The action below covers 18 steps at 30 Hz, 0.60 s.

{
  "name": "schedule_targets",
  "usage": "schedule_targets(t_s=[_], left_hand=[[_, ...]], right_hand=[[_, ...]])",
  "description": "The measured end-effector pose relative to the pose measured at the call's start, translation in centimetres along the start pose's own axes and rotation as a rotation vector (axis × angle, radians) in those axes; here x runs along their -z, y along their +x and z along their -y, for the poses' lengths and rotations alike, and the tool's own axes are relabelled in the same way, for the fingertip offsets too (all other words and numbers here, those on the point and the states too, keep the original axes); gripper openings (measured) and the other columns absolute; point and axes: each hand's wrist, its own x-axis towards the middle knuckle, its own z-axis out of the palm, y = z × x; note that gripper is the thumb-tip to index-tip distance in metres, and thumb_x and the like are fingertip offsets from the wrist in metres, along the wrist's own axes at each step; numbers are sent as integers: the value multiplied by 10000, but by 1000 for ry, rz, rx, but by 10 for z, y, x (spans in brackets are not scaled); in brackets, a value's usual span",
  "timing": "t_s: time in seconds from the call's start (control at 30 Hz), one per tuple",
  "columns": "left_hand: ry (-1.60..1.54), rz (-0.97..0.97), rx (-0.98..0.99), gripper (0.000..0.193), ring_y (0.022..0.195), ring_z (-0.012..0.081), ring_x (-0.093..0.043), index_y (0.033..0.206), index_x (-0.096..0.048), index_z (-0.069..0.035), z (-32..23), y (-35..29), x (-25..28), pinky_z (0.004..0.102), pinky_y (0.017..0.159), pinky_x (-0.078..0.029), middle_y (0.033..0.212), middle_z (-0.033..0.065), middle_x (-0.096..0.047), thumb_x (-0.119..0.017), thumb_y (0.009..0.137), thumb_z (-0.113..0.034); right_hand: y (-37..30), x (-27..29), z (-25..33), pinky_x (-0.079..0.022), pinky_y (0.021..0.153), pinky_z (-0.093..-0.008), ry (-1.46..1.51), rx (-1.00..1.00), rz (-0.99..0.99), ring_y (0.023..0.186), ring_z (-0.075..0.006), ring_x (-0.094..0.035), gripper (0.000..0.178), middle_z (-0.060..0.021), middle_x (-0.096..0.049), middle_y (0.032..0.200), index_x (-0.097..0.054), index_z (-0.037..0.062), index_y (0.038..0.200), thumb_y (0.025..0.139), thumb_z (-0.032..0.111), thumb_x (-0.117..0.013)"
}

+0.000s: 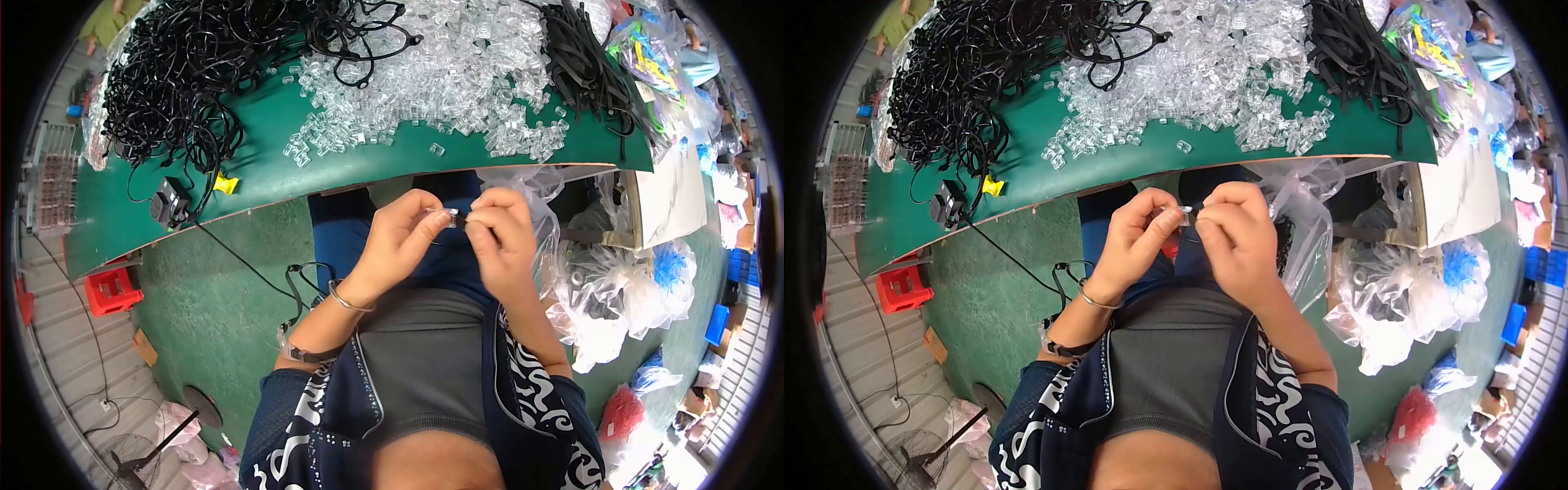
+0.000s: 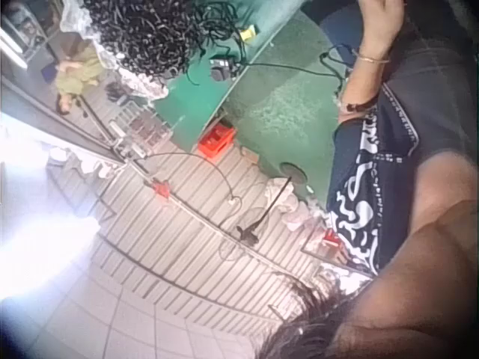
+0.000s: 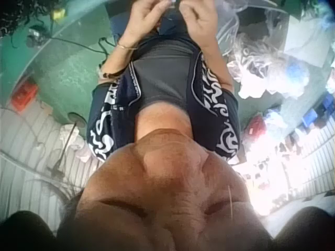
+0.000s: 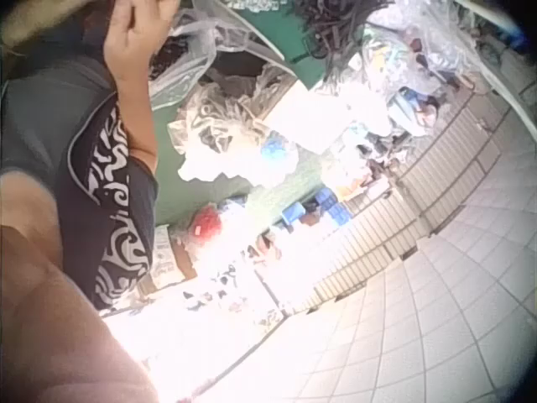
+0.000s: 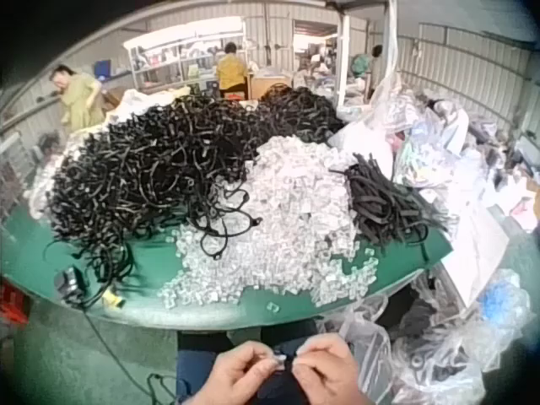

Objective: The person assembles small black and clear plastic components by hand at a factory workbench.

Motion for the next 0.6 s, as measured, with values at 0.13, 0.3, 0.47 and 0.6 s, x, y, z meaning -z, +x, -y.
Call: schedule_targets(t_s=[0.13, 0.3, 0.47, 0.6], left_hand=[[-93, 97, -48, 115, 598, 79, -537, 906, -535, -3, -2, 9, 9, 225, 550, -443, 689, 30, -571, -521, 888, -116], [125, 266, -95, 134, 729, 82, -537, 944, -556, -1, -17, 4, 15, 229, 631, -435, 817, 33, -585, -510, 891, -115], [-536, 246, 208, 136, 712, 87, -547, 975, -536, -25, -14, 2, 12, 222, 627, -462, 831, 32, -566, -481, 913, -132], [-648, 241, 302, 135, 695, 102, -548, 900, -506, -24, -12, 0, 11, 238, 632, -458, 793, 33, -542, -495, 897, -159]], right_hand=[[1, -7, -10, -385, 660, -222, 958, -169, 46, 731, -96, -453, 176, -60, -429, 1005, -566, 1, 843, 874, 174, -558], [-3, -7, -17, -392, 675, -215, 1060, -229, 150, 759, -86, -459, 188, -61, -423, 1030, -561, -8, 883, 886, 178, -539], [-3, -13, -17, -455, 704, -249, 715, -211, 167, 844, -138, -552, 195, -69, -516, 993, -576, -14, 938, 815, 125, -637], [0, -6, -14, -481, 678, -269, 445, -111, 159, 814, -162, -588, 202, -76, -553, 897, -587, -17, 919, 770, 87, -677]])
